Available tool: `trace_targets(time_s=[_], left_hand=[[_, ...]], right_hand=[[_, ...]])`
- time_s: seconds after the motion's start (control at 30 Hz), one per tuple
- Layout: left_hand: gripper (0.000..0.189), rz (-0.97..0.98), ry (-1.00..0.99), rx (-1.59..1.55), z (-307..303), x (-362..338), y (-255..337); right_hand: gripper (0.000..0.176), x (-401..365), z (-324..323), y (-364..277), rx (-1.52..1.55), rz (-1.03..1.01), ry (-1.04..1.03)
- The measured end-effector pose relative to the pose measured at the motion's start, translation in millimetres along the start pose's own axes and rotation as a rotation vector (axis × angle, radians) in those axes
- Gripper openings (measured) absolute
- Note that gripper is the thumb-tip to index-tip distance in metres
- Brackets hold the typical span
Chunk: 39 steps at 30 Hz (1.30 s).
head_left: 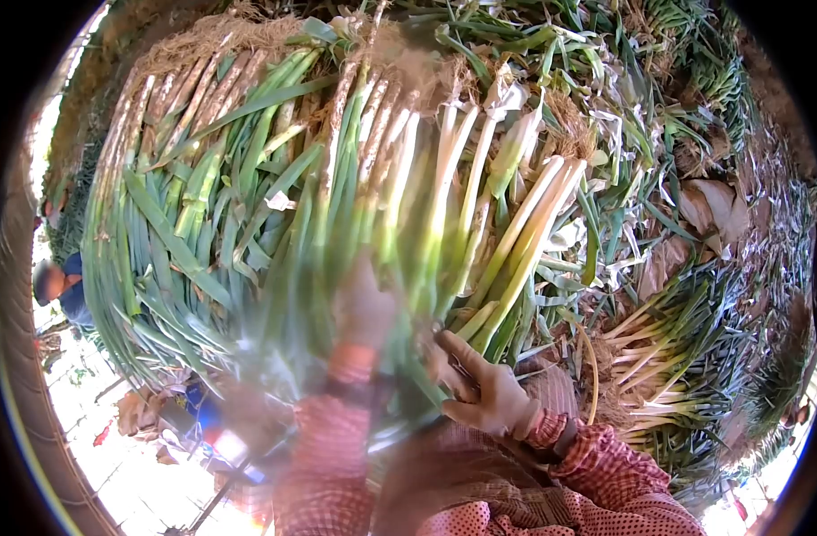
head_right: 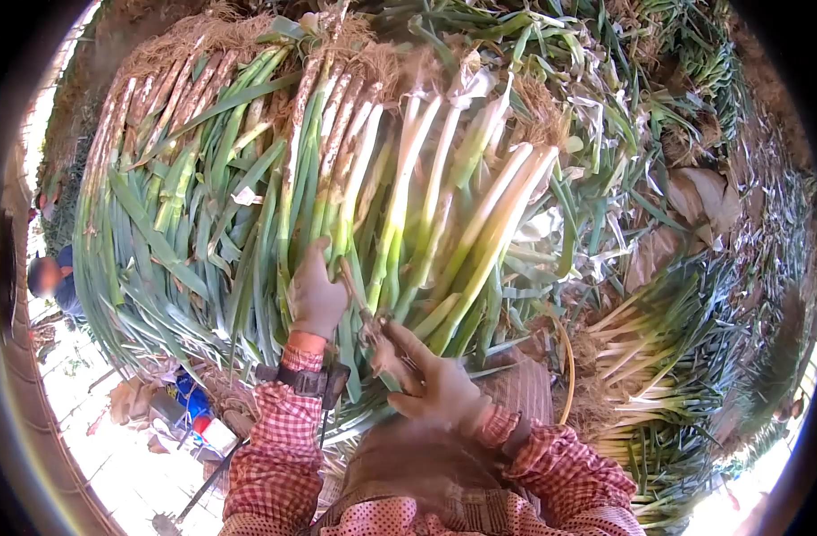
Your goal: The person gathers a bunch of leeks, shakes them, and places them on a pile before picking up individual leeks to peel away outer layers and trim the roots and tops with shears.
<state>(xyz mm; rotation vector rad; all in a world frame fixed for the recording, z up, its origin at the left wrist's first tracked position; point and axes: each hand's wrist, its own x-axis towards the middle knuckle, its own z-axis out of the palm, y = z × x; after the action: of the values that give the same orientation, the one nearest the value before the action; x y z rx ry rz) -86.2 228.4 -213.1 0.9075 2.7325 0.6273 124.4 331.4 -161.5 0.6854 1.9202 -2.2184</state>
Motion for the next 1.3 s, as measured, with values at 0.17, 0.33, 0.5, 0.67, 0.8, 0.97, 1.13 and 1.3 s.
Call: trace_targets(time_s=[0.17, 0.33, 0.5, 0.67, 0.8, 0.97, 1.13, 1.3], left_hand=[[0.054, -0.271, -0.336, 0.196, -13, 8, 25], [0.052, -0.186, -0.303, 0.198, -3, -3, 15], [0.051, -0.203, -0.347, 0.112, 3, -17, 7], [0.054, -0.078, -0.468, -0.077, 0, -23, 3], [0.048, -0.204, 0.121, 0.389, -11, 35, -45], [0.037, -0.437, -0.166, 0.437, -14, 34, -76], [0.033, -0.307, -0.094, 0.225, -40, 25, -54], [0.031, -0.255, -0.165, 0.036, -12, 6, -26]], right_hand=[[0.09, 31, -6, -2, 0.114, 0.141, 0.142], [0.09, 35, -8, -12, 0.182, 0.215, 0.099], [0.089, 113, -29, 5, 0.142, 0.183, 0.209], [0.09, 154, -52, -16, 0.01, 0.303, 0.288], [0.089, 106, -11, 0, -0.076, 0.083, 0.14], [0.091, 58, 28, -31, -0.165, 0.31, -0.256], [0.093, 54, 23, -34, -0.113, 0.223, -0.207], [0.092, 23, 14, -6, -0.046, 0.137, -0.026]])
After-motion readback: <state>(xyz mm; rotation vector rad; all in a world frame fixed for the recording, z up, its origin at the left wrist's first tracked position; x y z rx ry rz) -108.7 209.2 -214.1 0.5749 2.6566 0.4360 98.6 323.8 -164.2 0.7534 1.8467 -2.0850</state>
